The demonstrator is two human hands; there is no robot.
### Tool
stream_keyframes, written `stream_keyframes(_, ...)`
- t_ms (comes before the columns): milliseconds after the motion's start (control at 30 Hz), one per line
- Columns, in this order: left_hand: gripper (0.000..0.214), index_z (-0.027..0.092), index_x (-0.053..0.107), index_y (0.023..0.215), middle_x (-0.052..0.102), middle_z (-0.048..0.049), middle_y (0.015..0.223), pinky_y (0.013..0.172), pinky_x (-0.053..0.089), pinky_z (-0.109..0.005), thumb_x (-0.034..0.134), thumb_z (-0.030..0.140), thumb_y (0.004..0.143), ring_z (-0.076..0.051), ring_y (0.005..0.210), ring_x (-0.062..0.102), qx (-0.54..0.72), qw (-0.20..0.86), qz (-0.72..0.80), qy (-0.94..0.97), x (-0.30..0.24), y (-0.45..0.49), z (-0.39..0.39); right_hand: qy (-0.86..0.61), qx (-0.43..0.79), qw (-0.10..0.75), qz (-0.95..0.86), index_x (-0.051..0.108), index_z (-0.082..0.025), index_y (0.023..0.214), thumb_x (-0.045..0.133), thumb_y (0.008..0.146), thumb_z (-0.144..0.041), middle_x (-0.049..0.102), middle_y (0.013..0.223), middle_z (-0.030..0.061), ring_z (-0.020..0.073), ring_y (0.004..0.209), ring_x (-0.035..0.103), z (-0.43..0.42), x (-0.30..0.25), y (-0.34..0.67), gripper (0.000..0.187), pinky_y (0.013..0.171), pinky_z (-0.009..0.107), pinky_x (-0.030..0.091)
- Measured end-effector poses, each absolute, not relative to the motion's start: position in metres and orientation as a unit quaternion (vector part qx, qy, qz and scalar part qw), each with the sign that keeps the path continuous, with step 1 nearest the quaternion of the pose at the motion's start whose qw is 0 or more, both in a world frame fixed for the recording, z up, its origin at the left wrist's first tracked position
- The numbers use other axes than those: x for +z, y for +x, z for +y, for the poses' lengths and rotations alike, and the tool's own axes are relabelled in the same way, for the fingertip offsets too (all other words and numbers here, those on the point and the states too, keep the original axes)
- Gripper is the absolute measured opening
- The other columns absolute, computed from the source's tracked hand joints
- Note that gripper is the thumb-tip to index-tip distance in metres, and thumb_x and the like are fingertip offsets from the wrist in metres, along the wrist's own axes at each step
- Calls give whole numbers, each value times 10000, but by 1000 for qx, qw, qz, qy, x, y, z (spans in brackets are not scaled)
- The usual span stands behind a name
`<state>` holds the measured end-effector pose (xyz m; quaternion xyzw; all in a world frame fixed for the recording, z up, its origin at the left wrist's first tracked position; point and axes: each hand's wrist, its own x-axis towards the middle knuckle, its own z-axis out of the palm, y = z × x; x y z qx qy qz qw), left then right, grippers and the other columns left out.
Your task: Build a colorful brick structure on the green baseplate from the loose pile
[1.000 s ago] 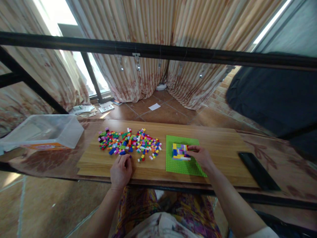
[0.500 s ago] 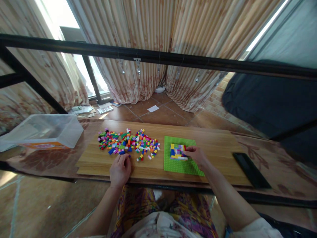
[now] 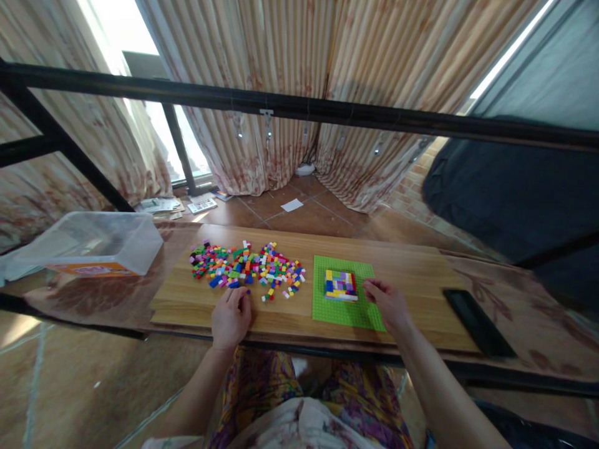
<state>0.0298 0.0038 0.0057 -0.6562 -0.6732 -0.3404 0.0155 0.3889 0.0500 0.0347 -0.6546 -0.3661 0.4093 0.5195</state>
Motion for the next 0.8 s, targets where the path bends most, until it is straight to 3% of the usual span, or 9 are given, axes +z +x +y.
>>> stream_keyframes(133, 151, 202, 615, 930, 661, -45, 847, 701, 457, -278, 477, 218, 869, -187, 800, 622, -344, 12, -670, -658, 5, 30, 4, -633, 391, 521, -417, 673, -160, 768, 746, 575, -486, 651, 639, 14, 133, 577, 567, 41, 43, 369, 385, 578, 269, 466)
stream_keyframes(300, 156, 201, 612, 925, 657, -48, 846, 720, 463, -284, 465, 235, 884, -184, 801, 617, -345, 8, -673, -655, 6, 32, 2, -614, 365, 446, -538, 692, -187, 838, 641, 735, -457, 716, 852, 59, 200, 806, 643, 24, 45, 329, 293, 774, 333, 482)
stream_keyframes(533, 168, 200, 615, 905, 633, -48, 808, 721, 464, -289, 451, 229, 894, -183, 790, 606, -333, 2, -683, -651, 9, 34, 0, -553, 317, 324, -699, 664, -208, 901, 486, 858, -353, 684, 881, 62, 194, 782, 624, 9, 39, 274, 234, 725, 321, 481)
stream_keyframes(800, 170, 199, 614, 940, 639, -56, 867, 740, 472, -289, 450, 221, 902, -183, 823, 606, -336, -20, -680, -651, 9, 35, -1, -535, 239, 308, -750, 652, -205, 952, 466, 869, -283, 657, 938, 75, 200, 823, 607, 35, 31, 252, 217, 757, 323, 467)
